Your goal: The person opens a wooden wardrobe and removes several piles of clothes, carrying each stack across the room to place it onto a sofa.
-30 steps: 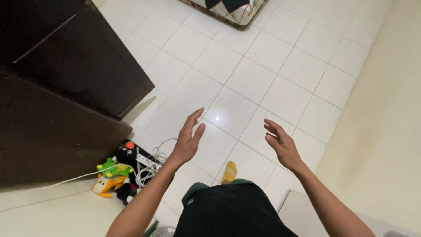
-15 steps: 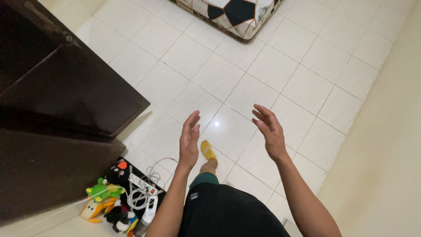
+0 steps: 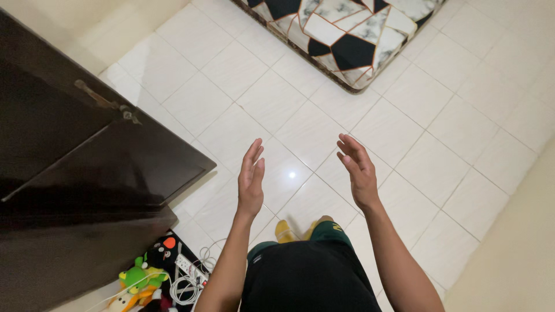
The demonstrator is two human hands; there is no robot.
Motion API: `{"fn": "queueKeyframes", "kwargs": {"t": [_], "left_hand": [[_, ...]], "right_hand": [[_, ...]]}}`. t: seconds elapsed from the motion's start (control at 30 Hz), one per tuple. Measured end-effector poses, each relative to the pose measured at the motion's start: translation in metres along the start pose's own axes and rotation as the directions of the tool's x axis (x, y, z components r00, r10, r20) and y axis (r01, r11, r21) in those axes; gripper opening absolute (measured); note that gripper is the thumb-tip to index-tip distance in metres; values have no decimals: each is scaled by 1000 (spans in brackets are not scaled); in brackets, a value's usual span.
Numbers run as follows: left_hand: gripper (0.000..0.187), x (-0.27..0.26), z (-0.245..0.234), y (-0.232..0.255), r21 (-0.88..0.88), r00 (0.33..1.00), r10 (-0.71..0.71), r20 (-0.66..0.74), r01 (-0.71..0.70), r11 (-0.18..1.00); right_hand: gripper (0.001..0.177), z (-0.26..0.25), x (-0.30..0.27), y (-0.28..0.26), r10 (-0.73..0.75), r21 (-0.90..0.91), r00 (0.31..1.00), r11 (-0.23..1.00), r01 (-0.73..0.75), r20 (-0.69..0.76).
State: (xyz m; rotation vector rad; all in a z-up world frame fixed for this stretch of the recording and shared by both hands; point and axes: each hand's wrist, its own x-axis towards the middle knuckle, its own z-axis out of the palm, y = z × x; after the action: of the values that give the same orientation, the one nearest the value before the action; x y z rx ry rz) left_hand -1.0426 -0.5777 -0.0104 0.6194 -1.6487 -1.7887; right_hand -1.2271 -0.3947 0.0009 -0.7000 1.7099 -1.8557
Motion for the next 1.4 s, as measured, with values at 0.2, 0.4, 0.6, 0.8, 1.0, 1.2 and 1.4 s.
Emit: {"fn": "queueKeyframes", "kwargs": {"t": [0.2,0.4,0.6,0.8,1.0,1.2,1.4], "left_hand": [[57,82,-1,-15,11,996,5,-92,-4,1000],[57,182,-2,-33,45,973,18,-231,-8,999],[57,276,1,-23,66,918,-6,-397,35,997],[57,348,-19,-25,67,866,-12,-500,52,996],[58,420,-71,-42,70,839,34,-542,6,998],[60,487,-152,-40,83,791,54,-610,-5,997],[61,518,-221,-33,37,714,1,-700,35,999]], "right_hand": [[56,14,116,16,20,33,996,999,-23,91],[57,25,254,29,17,48,974,998,-28,227],[58,36,382,27,6,61,910,998,-34,415],[58,74,476,33,35,41,862,997,-64,506],[58,143,559,49,45,35,811,996,-80,583],[59,241,640,59,53,-5,754,998,-67,655],[59,338,691,65,49,23,663,995,-99,747]]}}
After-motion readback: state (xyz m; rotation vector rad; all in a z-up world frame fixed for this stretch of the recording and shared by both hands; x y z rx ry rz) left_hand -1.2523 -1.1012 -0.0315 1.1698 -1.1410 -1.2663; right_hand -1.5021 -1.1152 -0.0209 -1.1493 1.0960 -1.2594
